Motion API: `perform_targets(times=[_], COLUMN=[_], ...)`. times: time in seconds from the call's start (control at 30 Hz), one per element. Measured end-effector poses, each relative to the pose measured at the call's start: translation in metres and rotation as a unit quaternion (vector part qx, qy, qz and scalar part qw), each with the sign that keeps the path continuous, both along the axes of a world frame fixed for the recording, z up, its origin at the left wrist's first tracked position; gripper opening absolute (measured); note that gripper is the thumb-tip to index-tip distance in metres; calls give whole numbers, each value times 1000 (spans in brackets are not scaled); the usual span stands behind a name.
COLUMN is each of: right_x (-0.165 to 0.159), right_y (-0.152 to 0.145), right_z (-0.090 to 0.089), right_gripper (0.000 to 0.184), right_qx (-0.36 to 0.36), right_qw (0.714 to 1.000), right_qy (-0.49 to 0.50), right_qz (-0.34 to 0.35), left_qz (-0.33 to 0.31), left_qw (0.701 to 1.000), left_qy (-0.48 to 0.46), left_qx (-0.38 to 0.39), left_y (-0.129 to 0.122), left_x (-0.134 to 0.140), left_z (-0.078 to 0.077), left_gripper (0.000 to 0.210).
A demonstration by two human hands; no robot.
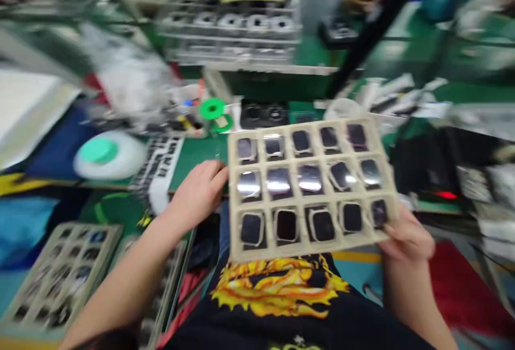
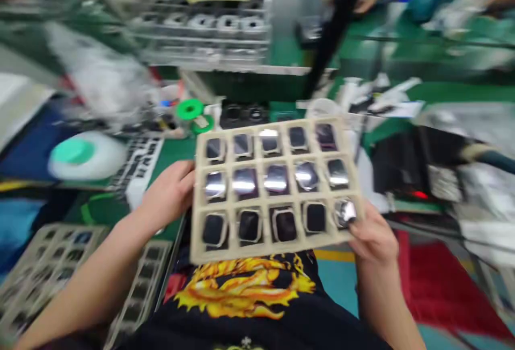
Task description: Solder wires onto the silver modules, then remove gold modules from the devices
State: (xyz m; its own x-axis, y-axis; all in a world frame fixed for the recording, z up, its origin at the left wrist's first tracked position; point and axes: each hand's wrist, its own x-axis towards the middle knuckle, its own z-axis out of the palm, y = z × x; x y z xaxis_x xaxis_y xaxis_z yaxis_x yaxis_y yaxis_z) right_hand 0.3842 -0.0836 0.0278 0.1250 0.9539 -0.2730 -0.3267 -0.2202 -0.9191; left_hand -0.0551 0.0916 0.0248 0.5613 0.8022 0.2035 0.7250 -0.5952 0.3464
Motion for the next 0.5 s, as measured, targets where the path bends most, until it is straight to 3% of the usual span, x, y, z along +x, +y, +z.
perform_targets(times=[0.07,0.17,0.37,0.5], right_x=[10,7,-14,-34], right_y=[4,-1,-4,-1], right_z=[-12,-23,-35,-39], right_gripper=[40,33,38,37], right_qx=[4,-19,-45,-63], right_qw=[999,998,997,995], right_qy=[-38,-58,-32,6], right_qz=[18,33,49,83], left_qz=[48,111,220,235], left_qw=[996,982,962,954], left_qy=[73,142,137,169], left_qx=[24,61,82,84], left_y=[-7,0,14,25], left_x=[-23,-28,-37,-51], left_z=[14,19,4,-5], left_gripper=[31,37,33,30])
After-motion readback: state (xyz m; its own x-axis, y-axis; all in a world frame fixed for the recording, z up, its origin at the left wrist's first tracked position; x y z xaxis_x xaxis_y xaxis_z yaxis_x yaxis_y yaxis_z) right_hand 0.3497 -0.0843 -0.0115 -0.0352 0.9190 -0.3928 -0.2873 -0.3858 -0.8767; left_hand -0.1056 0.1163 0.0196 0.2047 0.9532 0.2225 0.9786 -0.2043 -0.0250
